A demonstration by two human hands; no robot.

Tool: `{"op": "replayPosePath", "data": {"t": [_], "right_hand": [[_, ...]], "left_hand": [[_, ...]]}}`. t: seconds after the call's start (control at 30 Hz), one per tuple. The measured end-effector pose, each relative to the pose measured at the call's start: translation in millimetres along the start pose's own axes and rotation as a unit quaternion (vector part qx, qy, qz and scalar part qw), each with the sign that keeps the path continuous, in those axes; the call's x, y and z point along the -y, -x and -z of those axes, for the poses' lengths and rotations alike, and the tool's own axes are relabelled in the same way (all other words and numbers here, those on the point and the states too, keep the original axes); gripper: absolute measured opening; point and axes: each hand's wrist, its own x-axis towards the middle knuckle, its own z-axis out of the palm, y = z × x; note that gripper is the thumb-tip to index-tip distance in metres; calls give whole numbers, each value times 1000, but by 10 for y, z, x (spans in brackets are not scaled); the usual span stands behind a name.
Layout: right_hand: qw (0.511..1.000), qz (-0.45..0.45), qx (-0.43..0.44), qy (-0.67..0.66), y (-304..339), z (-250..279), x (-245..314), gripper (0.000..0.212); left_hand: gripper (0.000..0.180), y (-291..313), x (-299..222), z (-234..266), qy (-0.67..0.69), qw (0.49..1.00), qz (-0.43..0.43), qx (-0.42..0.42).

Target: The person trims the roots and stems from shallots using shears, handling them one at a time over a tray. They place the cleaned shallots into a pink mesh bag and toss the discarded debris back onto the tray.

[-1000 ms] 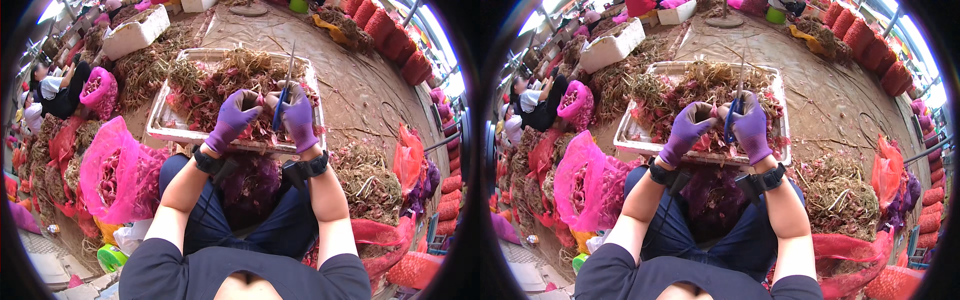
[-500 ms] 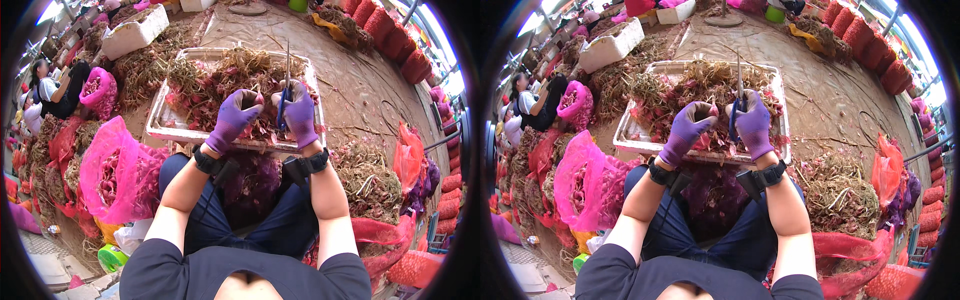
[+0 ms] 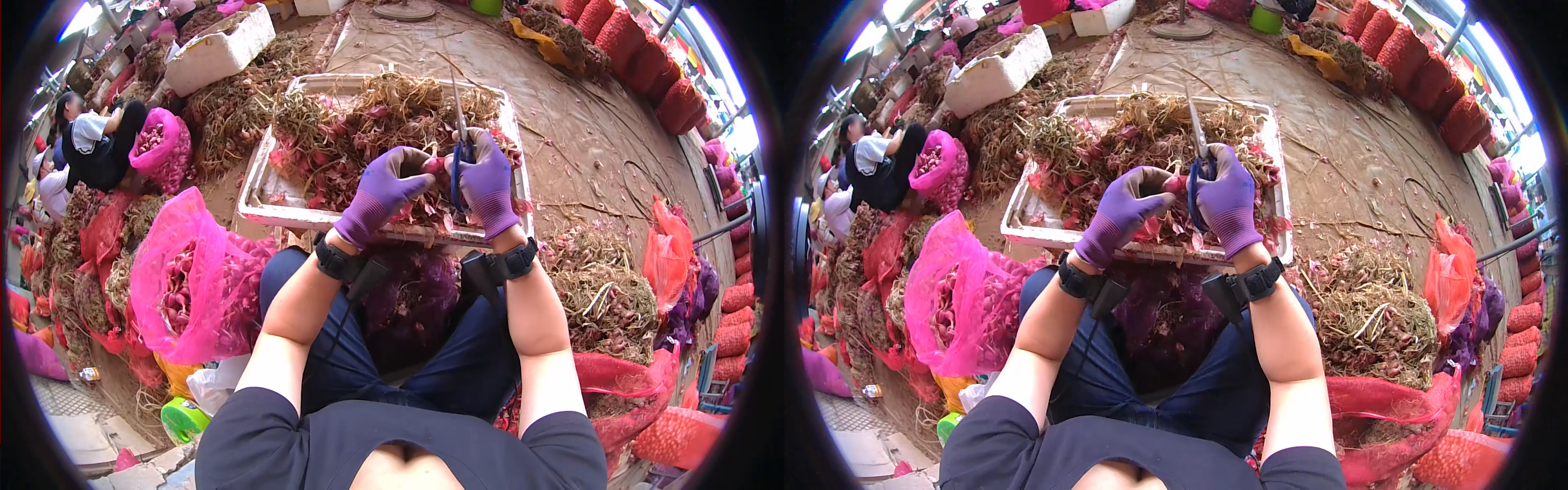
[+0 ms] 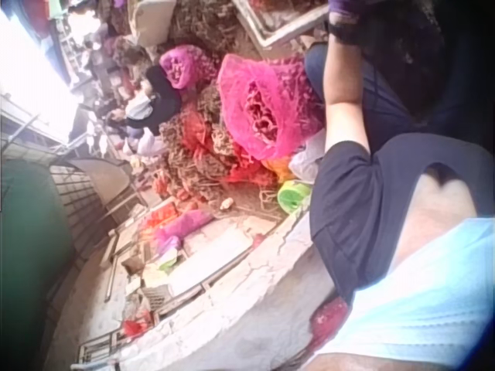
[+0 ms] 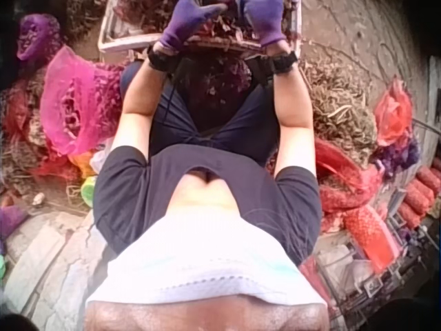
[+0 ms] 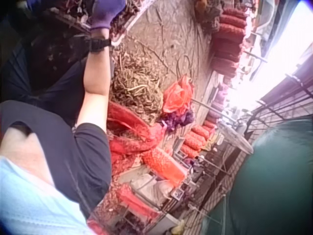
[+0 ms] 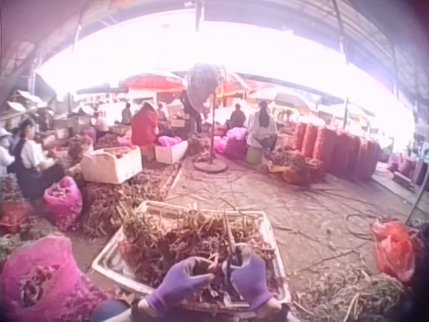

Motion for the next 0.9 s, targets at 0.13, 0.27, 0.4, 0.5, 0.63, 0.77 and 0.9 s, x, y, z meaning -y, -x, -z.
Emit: {"op": "replayPosePath", "data": {"t": [0.13, 0.27, 0.4, 0.5, 0.63, 0.77, 0.9], "right_hand": [[999, 29, -25, -24, -38, -24, -202, 25], [987, -70, 22, -145, -50, -5, -44, 30], [963, -85, 88, -239, 11, -20, 11, 35], [964, -54, 77, -248, -22, -30, -96, 34], [957, -71, 66, -273, -30, -72, -186, 34], [952, -63, 78, -288, -1, -74, -151, 36], [972, -36, 64, -222, -17, -48, -47, 33]], "left_hand": [[32, -16, 52, 34, 131, 990, 45, 42], [35, -34, 96, 117, 188, 978, 64, 57], [36, -27, 80, 92, 169, 983, 33, 57], [38, -30, 41, 40, 148, 988, 8, 47], [38, -50, 123, 37, 74, 997, -36, 3], [35, -55, 130, 15, 9, 999, -39, 12], [36, -20, 6, 74, 156, 983, 65, 65]]}}
